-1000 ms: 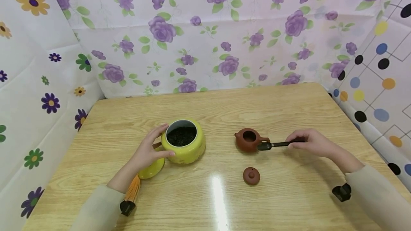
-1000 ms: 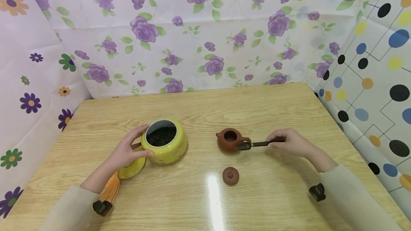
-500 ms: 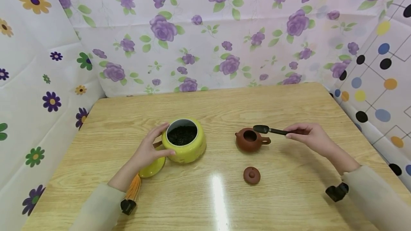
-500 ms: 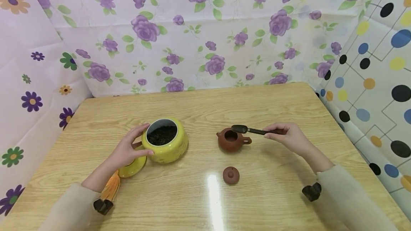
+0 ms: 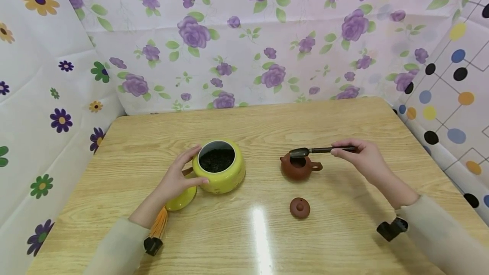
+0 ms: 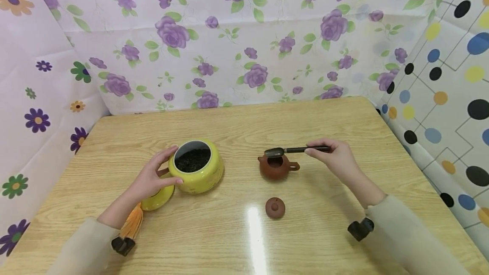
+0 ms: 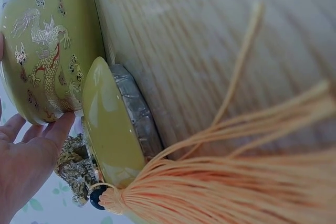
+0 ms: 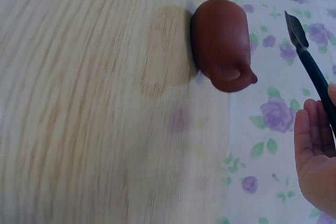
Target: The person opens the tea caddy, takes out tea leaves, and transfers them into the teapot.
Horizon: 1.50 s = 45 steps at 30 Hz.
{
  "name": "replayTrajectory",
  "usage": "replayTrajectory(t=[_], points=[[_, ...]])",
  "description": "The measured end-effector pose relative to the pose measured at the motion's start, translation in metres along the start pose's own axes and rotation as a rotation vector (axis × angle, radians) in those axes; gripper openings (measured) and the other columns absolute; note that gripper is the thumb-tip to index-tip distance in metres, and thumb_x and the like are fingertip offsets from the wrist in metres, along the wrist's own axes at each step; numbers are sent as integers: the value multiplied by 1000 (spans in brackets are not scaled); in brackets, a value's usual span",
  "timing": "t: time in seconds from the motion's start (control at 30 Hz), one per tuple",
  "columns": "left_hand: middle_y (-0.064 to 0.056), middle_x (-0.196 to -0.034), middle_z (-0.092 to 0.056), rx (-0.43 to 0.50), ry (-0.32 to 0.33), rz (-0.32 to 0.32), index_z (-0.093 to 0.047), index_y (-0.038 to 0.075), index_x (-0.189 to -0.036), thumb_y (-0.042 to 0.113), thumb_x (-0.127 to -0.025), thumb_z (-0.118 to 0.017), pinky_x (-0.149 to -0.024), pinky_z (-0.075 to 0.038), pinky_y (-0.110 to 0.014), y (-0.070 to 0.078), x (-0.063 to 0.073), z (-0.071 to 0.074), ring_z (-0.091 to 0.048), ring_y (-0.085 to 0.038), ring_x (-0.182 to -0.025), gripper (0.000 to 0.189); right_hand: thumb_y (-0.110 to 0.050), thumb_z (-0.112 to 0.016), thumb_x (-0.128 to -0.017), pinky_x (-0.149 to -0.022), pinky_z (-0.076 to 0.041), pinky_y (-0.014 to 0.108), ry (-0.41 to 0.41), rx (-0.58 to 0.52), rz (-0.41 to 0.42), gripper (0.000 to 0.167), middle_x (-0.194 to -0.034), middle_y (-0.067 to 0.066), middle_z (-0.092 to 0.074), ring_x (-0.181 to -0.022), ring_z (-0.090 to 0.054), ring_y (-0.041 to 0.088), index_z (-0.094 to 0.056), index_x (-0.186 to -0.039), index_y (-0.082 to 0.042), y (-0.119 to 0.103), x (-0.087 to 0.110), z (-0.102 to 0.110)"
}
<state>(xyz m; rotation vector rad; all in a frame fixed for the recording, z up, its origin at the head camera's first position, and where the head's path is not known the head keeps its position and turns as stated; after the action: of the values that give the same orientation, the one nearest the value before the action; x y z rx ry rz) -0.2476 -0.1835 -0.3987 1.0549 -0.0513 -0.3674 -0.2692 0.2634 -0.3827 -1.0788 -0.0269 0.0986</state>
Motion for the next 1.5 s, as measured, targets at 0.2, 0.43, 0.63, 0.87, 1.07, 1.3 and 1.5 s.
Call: replayTrajectory(t=[0.2, 0.43, 0.63, 0.87, 1.07, 1.3, 1.5], points=[[-14, -153, -27, 0, 3, -6, -31, 8, -148, 12, -75, -81, -103, -43, -54, -3, 0, -1, -30, -36, -138, 89, -32, -69, -88, -79, -53, 13, -6, -145, -32, 26, -97, -17, -63, -88, -64, 1, -66, -109, -18, -6, -2, -11], [-14, -153, -28, 11, 12, -14, -31, 7, -148, 11, -74, -81, -103, -43, -54, -2, 2, 1, -30, -35, -138, 89, -14, -69, -88, -81, -56, 19, -8, -499, -54, 11, -91, -7, -66, -84, -68, 5, -66, -99, -13, -20, -6, -26], [-13, -154, -27, 18, 15, -15, -31, 9, -149, 11, -75, -81, -103, -43, -55, -1, 2, 2, -29, -34, -139, 89, -11, -70, -86, -80, -58, 23, 10, -683, -80, 8, -84, -2, -69, -79, -70, 10, -67, -93, -9, -33, -9, -35], [-12, -154, -28, 14, 23, -14, -32, 9, -149, 9, -74, -81, -103, -43, -54, 2, 1, 6, -30, -33, -138, 89, -11, -68, -88, -80, -58, 22, 12, -736, -56, 5, -83, -2, -69, -77, -70, 9, -65, -92, -10, -48, -13, -46], [-12, -153, -29, 11, 14, -12, -32, 8, -148, 11, -74, -81, -103, -44, -53, 3, -1, 6, -32, -32, -137, 89, -12, -69, -87, -80, -57, 23, 23, -742, -49, 5, -83, -2, -69, -77, -70, 9, -66, -92, -10, -61, -18, -56], [-13, -153, -29, 9, 10, -6, -33, 7, -148, 11, -74, -82, -103, -44, -53, 1, -2, 4, -32, -33, -137, 89, -16, -64, -91, -79, -57, 21, 1, -649, -49, 7, -83, -5, -67, -76, -70, 7, -62, -92, -10, -73, -22, -75], [-14, -153, -29, 16, 13, -1, -33, 7, -147, 10, -75, -81, -103, -43, -54, -1, -1, 3, -31, -34, -137, 87, -19, -64, -92, -80, -58, 24, 9, -612, -57, 8, -83, -6, -68, -76, -70, 7, -62, -92, -11, -80, -25, -90]])
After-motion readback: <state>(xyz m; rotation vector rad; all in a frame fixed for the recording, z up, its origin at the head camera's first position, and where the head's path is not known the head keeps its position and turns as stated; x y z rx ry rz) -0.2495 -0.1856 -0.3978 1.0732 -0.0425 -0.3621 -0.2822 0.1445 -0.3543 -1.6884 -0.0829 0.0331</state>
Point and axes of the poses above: each hand's wrist, its own x-axis away from the middle knuckle, its own z-axis out of the back of the hand, y = z × x, the point moved 8 cm from there along -x, towards the middle knuckle
